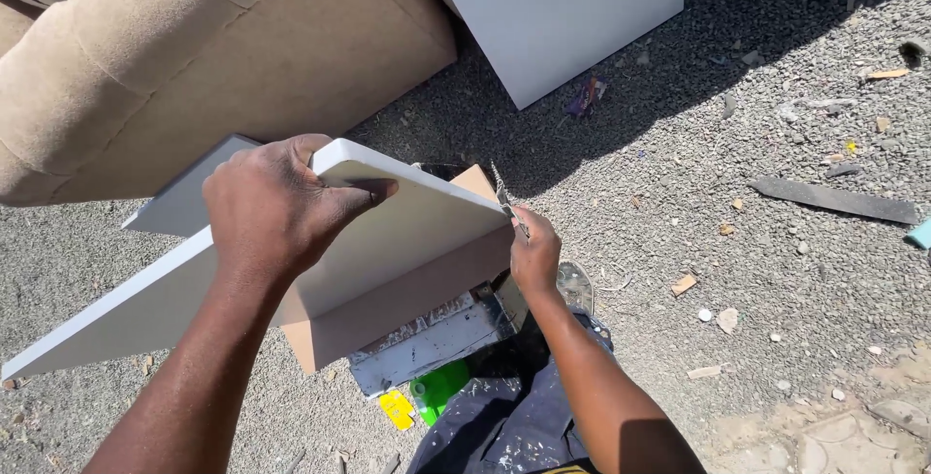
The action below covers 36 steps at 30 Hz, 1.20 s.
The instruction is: Sanding the flat surface and edges of a white cabinet door with sandpaper to prepare it for finishing.
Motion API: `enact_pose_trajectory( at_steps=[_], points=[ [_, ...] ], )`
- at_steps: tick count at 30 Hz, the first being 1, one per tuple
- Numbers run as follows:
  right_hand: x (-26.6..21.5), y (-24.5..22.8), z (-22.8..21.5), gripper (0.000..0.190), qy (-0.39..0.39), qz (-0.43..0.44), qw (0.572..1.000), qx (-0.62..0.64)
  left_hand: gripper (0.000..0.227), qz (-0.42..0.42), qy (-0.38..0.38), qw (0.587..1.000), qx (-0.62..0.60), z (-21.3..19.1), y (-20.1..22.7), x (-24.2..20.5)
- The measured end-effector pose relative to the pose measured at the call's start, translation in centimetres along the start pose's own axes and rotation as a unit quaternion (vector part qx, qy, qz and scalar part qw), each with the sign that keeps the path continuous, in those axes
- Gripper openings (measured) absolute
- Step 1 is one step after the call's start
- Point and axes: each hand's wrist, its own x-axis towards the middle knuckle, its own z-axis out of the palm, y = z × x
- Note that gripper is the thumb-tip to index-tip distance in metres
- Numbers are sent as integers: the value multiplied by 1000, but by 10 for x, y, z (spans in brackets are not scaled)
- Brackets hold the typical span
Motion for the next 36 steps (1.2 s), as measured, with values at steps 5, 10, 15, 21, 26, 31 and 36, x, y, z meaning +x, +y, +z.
enact_pose_trajectory(
  at_steps=[5, 10, 15, 21, 26, 31, 36],
  points=[
    [51, 48, 10, 22, -33, 31, 997, -57, 46, 1, -2, 1000, 2, -1, -4, 1],
    [65, 63, 4, 26, -77, 96, 991, -55, 45, 11, 12, 1000, 0, 1, -2, 6],
    [62, 77, -2, 28, -103, 113, 987, -54, 45, -7, 11, 1000, 7, 2, -4, 1],
    [20, 0, 2, 33, -47, 108, 993, 13, 43, 15, 31, 999, -1, 4, -6, 1],
    [-18, -44, -3, 31, -14, 63, 997, 35, 44, 13, 41, 999, -13, 6, -5, -3],
    [-62, -144, -14, 31, 12, -6, 1000, 25, 40, 27, 38, 999, 5, 10, -10, -4],
    [-109, -242, -28, 36, 70, -269, 958, 74, 35, 53, 68, 996, 8, 15, -18, -5]
  ],
)
